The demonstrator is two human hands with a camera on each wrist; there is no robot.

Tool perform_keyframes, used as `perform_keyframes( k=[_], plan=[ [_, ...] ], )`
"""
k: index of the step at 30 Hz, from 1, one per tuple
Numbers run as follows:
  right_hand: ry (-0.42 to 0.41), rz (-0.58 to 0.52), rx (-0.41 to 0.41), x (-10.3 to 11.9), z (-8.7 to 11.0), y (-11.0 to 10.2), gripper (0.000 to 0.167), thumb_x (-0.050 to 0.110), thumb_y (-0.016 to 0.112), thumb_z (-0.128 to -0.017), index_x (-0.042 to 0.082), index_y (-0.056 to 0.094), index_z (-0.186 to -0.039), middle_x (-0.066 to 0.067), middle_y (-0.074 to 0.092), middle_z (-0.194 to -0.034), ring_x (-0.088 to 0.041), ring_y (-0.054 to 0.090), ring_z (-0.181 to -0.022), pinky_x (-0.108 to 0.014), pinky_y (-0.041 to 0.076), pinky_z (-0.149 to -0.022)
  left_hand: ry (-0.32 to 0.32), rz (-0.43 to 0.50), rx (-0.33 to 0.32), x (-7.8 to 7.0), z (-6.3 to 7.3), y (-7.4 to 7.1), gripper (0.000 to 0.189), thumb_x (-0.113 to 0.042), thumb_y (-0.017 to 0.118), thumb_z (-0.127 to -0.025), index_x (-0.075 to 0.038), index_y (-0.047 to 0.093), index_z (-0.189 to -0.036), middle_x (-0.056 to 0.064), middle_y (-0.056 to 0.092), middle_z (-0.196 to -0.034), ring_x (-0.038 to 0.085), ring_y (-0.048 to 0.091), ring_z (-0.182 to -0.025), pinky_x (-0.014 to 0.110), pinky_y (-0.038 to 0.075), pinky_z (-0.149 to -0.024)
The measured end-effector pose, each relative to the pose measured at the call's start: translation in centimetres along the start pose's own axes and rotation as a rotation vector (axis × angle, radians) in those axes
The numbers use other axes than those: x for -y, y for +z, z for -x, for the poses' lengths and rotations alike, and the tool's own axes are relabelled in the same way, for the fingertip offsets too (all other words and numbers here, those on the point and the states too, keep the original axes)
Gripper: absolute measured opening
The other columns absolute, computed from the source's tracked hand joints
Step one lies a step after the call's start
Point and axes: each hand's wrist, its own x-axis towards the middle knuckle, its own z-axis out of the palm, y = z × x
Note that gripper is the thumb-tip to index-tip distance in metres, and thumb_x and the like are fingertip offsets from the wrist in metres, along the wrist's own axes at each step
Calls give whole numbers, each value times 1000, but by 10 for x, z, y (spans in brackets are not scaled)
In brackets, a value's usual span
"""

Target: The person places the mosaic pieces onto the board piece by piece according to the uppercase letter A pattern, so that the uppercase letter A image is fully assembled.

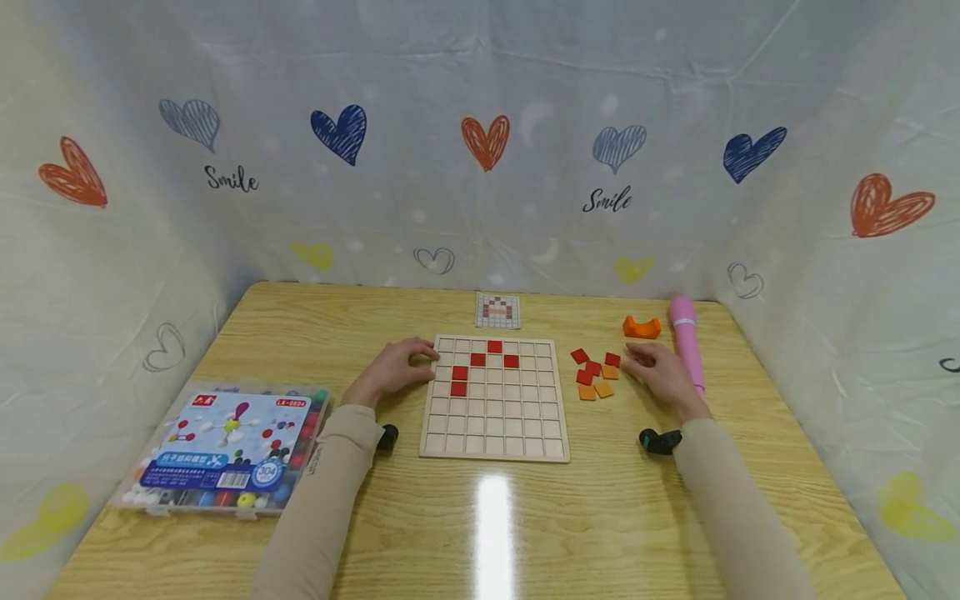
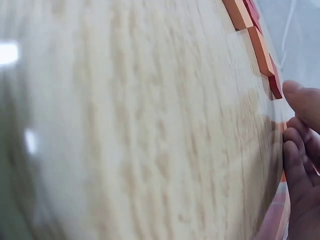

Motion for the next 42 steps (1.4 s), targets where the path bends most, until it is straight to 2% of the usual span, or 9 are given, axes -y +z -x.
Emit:
perform_keyframes(
  k=[9,14,18,27,35,42],
  plan=[
    [-72,22,-9,5,-7,5,46,19,64,-96,-7,55,-133,-27,55,-130,-42,50,-118,-55,41,-102,-2,5,3,1,1,-1,32,-16,70,-91,-8,67,-122,14,48,-145,35,25,-145,57,-1,-119],
    [-37,6,-16,9,-8,7,40,21,63,-97,-2,60,-130,-23,58,-129,-37,53,-114,-53,44,-99,3,1,6,1,0,0,33,-17,70,-91,-8,66,-123,13,48,-146,35,25,-145,57,-1,-119],
    [7,-18,-1,10,-10,9,36,22,60,-99,2,62,-129,-21,58,-130,-37,52,-117,-52,43,-101,-3,7,4,0,0,0,33,-17,71,-91,-8,66,-123,13,48,-146,34,25,-145,57,-1,-119],
    [1,-17,8,10,-11,9,36,19,60,-99,-1,61,-129,-22,57,-131,-38,52,-120,-52,43,-102,16,-14,-2,1,-1,0,32,-16,71,-90,-7,67,-121,15,50,-144,37,31,-142,60,3,-118],
    [-44,39,-21,10,-2,5,34,16,62,-97,-4,63,-125,-24,60,-123,-38,54,-114,-52,44,-99,15,-23,4,1,-1,0,32,-17,70,-91,-7,67,-122,15,49,-145,37,29,-143,60,3,-118],
    [-40,28,4,5,7,-4,33,14,60,-99,-8,61,-124,-28,58,-124,-41,54,-114,-55,44,-99,-5,-17,8,0,-1,0,33,-18,71,-91,-7,67,-122,13,49,-145,34,29,-143,57,2,-119]
  ],
)
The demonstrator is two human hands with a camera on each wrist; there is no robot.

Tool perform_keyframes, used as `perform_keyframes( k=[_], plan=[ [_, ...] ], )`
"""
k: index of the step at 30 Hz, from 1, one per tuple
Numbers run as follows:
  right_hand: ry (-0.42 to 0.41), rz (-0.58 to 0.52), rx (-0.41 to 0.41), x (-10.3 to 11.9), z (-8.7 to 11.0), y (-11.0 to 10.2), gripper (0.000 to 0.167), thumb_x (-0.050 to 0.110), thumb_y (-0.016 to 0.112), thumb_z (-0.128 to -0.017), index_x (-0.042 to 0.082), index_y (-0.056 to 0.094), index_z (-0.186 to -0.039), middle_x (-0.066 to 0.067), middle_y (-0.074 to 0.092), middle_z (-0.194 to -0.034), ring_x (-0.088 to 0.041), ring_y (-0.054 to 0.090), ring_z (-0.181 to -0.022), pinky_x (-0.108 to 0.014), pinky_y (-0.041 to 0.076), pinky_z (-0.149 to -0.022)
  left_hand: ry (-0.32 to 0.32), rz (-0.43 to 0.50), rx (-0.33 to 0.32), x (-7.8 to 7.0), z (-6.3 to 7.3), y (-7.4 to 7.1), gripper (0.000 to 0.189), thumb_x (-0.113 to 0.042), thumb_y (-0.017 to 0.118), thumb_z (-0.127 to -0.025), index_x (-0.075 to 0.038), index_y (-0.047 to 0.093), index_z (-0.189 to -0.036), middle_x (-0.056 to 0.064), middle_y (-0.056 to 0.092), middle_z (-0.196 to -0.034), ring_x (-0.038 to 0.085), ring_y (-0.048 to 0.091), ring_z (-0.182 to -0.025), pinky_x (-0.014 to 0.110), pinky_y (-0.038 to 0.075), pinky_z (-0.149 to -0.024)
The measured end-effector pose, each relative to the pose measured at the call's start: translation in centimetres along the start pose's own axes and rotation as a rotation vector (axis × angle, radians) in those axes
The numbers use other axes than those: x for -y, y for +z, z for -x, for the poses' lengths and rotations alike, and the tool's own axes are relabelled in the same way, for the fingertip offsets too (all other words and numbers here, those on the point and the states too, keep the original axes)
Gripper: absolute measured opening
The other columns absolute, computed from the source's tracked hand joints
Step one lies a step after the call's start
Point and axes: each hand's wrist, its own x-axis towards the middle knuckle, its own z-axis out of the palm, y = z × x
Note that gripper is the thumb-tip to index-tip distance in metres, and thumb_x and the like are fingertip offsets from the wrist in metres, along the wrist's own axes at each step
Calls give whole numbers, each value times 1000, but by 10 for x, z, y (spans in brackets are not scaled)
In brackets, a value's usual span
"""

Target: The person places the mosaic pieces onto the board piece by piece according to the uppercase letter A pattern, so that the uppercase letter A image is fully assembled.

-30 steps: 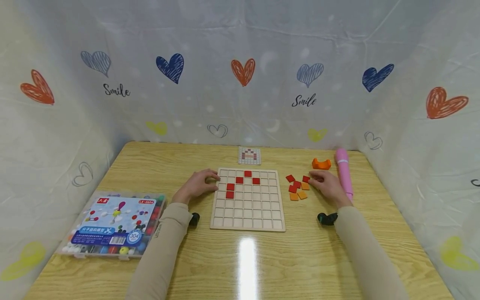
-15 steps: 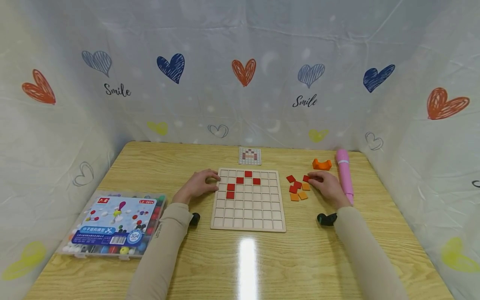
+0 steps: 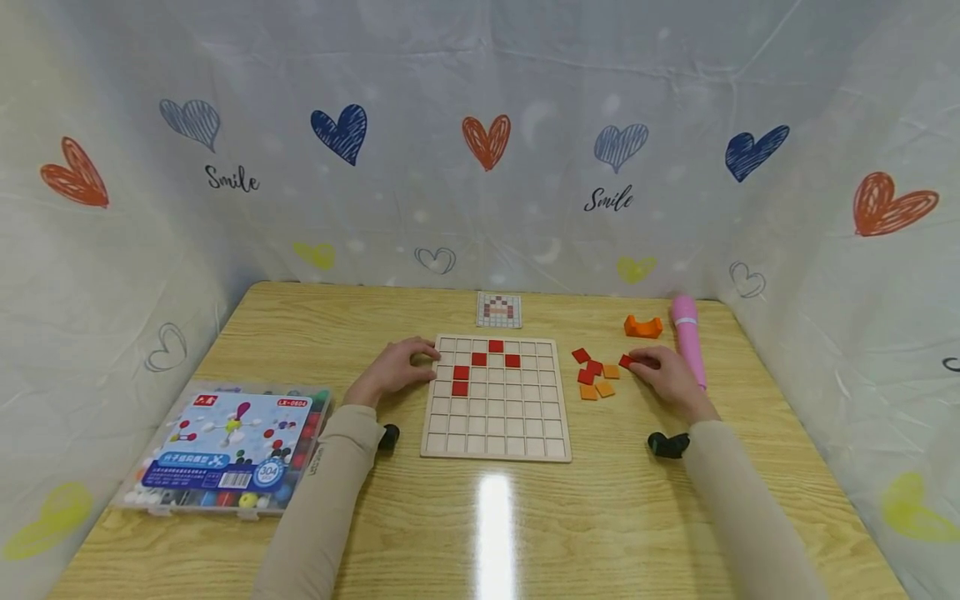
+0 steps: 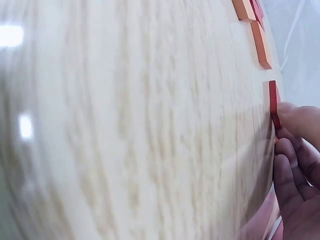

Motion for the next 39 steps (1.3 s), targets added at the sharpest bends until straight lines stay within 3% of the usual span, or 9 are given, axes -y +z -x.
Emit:
perform_keyframes(
  k=[6,16,23,27,31,35,39],
  plan=[
    [11,5,17,-6,1,-3,38,18,62,-98,-8,61,-125,-27,57,-126,-40,54,-113,-53,45,-98,15,-10,-3,1,0,0,33,-17,71,-91,-7,67,-122,14,49,-145,36,29,-143,59,3,-118],
    [-109,105,-15,-7,-1,1,34,10,67,-94,-10,64,-120,-26,62,-111,-39,54,-104,-53,46,-90,12,-6,-10,0,0,0,32,-17,70,-91,-7,67,-122,15,49,-145,36,28,-144,60,3,-118],
    [-79,164,-54,6,2,1,32,11,64,-95,-10,65,-119,-28,63,-112,-42,55,-106,-56,45,-93,14,0,-13,-2,2,-1,32,-16,70,-91,-7,67,-122,15,49,-144,37,29,-143,60,2,-118],
    [-61,173,-93,15,4,3,34,14,63,-96,-8,64,-122,-28,63,-115,-42,55,-108,-56,45,-94,5,6,-9,-3,1,-1,33,-17,70,-91,-7,67,-122,15,49,-144,36,29,-143,58,2,-119],
    [-99,150,-98,32,6,7,33,11,63,-96,-8,64,-123,-28,64,-116,-44,55,-110,-58,45,-94,3,10,-8,-2,0,-2,32,-17,70,-91,-8,67,-122,14,49,-144,35,29,-143,58,0,-119],
    [-140,101,-69,57,8,14,32,9,65,-94,-7,65,-122,-27,64,-114,-43,57,-106,-56,48,-89,-4,9,-6,-2,0,-2,33,-17,70,-91,-8,67,-122,13,49,-144,34,28,-144,56,-1,-119],
    [-134,86,-19,81,11,26,33,13,68,-93,-3,67,-122,-20,63,-108,-33,60,-96,-47,53,-80,-10,8,-4,-3,1,-1,33,-18,70,-91,-7,67,-122,13,49,-145,35,27,-144,57,0,-119]
  ],
)
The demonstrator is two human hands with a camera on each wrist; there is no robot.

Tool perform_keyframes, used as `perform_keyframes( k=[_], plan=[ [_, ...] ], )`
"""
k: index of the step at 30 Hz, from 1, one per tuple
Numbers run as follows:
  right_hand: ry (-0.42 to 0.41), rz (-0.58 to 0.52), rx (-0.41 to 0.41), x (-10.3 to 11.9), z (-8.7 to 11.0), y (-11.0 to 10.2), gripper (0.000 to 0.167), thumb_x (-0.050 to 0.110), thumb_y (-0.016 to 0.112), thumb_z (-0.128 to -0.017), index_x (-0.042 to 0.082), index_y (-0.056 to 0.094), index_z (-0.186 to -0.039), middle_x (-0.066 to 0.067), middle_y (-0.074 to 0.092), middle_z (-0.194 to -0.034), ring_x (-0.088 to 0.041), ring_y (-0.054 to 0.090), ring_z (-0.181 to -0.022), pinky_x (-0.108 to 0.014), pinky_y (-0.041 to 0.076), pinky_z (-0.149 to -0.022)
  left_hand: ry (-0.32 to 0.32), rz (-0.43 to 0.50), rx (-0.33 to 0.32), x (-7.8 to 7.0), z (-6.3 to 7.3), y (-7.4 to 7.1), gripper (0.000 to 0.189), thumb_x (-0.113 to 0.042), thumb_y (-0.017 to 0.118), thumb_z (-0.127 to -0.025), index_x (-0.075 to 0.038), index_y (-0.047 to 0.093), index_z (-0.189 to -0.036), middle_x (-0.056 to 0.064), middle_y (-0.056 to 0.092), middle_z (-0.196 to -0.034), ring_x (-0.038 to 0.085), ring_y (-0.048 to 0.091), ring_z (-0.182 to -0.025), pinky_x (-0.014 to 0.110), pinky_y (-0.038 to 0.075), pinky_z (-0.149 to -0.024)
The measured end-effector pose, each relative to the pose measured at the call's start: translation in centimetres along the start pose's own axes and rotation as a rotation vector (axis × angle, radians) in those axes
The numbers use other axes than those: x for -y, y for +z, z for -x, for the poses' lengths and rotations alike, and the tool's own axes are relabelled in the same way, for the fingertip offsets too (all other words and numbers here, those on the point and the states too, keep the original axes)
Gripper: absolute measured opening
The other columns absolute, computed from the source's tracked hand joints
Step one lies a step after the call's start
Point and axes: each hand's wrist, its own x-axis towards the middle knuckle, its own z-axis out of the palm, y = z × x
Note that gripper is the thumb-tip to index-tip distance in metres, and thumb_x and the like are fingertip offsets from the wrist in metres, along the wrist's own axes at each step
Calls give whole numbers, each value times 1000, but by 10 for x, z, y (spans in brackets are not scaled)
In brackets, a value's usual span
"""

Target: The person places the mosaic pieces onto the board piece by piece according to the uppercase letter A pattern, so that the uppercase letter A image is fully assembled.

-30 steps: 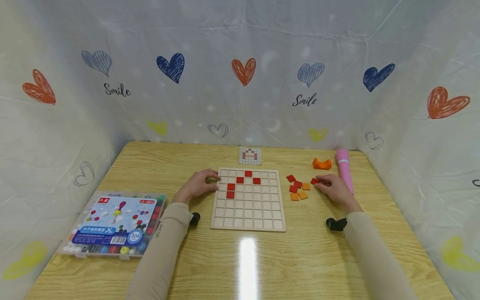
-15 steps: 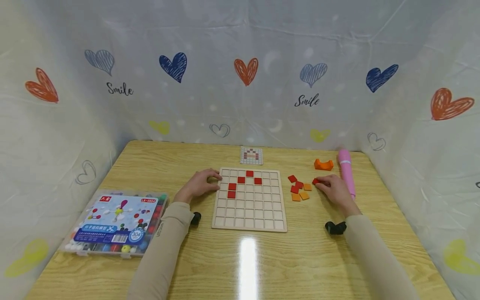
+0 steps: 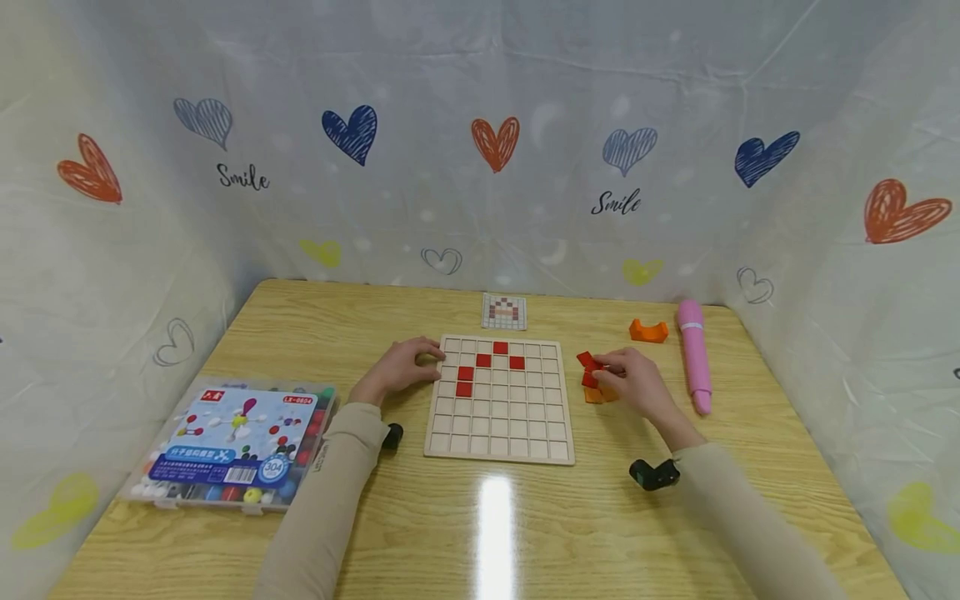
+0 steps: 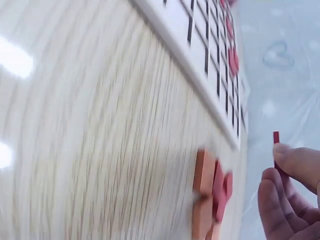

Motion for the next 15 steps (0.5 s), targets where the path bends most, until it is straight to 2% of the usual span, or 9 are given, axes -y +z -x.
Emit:
perform_keyframes(
  k=[8,15],
  plan=[
    [-69,-89,111,48,0,30,29,15,72,-89,5,72,-117,-10,67,-106,-22,68,-90,-42,57,-81,-7,0,-2,-1,1,0,32,-17,70,-92,-7,67,-122,14,48,-145,35,26,-145,56,0,-119],
    [-141,-180,185,80,-3,53,28,16,73,-89,6,73,-115,-7,66,-103,-17,65,-88,-33,57,-78,-18,20,-8,0,1,0,34,-17,71,-91,-7,67,-122,12,49,-145,33,25,-145,54,3,-120]
  ],
)
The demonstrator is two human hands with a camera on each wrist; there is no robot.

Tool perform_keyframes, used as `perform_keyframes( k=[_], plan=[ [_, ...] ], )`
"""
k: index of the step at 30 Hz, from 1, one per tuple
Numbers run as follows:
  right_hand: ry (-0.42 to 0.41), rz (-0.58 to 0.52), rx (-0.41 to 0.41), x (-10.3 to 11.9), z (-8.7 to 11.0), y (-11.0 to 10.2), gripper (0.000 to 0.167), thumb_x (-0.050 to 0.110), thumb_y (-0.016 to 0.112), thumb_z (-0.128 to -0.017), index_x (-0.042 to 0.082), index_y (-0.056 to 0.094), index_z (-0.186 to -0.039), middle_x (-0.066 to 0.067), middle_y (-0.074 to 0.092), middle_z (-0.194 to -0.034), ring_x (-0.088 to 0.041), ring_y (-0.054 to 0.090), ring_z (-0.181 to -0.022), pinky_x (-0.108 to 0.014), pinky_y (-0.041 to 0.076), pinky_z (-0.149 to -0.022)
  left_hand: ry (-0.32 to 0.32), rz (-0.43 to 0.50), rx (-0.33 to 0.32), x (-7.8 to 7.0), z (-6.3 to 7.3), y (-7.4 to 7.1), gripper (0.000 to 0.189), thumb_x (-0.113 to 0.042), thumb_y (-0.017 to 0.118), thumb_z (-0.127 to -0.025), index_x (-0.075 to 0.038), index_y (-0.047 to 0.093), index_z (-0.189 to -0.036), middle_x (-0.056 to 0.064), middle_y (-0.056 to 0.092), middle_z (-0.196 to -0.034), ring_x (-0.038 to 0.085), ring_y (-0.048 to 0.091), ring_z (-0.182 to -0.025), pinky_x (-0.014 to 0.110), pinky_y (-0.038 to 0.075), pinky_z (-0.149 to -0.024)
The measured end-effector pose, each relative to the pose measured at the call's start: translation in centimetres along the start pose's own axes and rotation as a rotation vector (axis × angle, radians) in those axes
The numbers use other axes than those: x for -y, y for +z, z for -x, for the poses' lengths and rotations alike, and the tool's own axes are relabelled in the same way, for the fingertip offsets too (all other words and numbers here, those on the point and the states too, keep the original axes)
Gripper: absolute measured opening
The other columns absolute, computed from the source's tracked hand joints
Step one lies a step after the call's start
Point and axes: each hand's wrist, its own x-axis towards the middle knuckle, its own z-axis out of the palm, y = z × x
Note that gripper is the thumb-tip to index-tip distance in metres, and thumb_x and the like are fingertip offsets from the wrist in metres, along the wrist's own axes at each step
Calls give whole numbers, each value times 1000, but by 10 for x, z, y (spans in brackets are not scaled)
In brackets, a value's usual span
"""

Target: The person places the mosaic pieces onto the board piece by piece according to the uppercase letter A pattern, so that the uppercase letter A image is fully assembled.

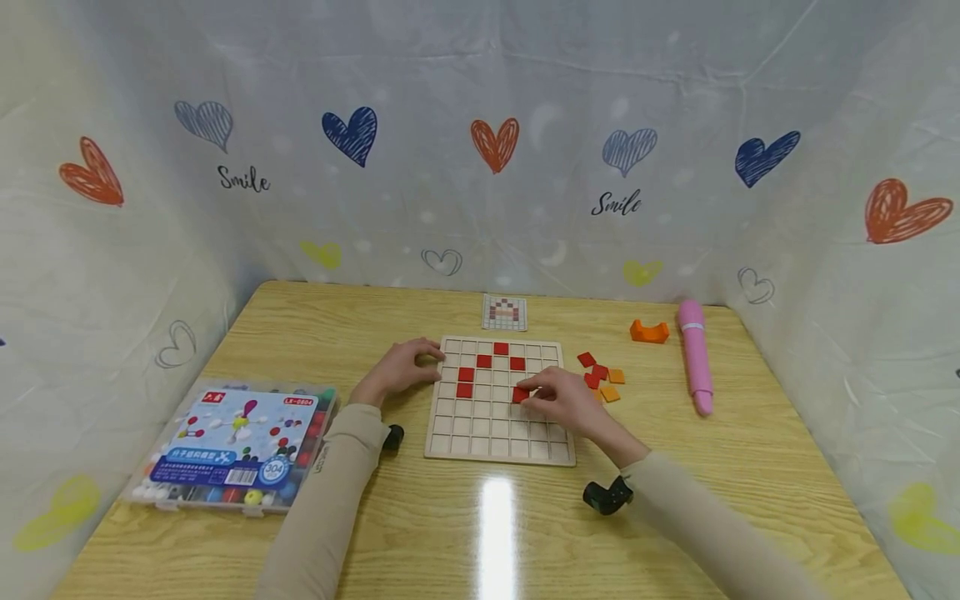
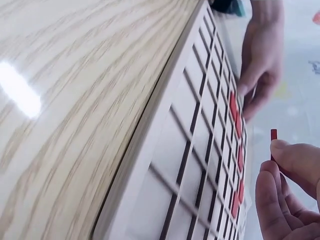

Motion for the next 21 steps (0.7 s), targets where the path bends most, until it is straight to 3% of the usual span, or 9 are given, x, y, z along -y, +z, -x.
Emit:
perform_keyframes(
  k=[6,14,21],
  plan=[
    [-39,2,19,15,-14,15,27,15,72,-90,6,72,-115,-7,66,-100,-17,66,-87,-31,56,-77,-22,61,-15,0,1,1,32,-14,72,-90,-5,67,-120,11,50,-145,33,24,-145,49,19,-119],
    [-39,24,63,29,-34,33,26,13,72,-89,7,73,-114,-5,66,-101,-16,64,-89,-30,55,-77,-25,92,-16,2,1,2,32,-14,72,-90,-5,68,-119,10,50,-145,31,22,-146,48,18,-120],
    [-38,12,147,35,-46,48,28,10,70,-89,5,72,-117,-6,70,-111,-19,64,-97,-33,55,-81,-44,78,-17,0,0,2,31,-15,73,-89,-6,68,-119,9,51,-145,30,22,-147,48,17,-120]
  ],
)
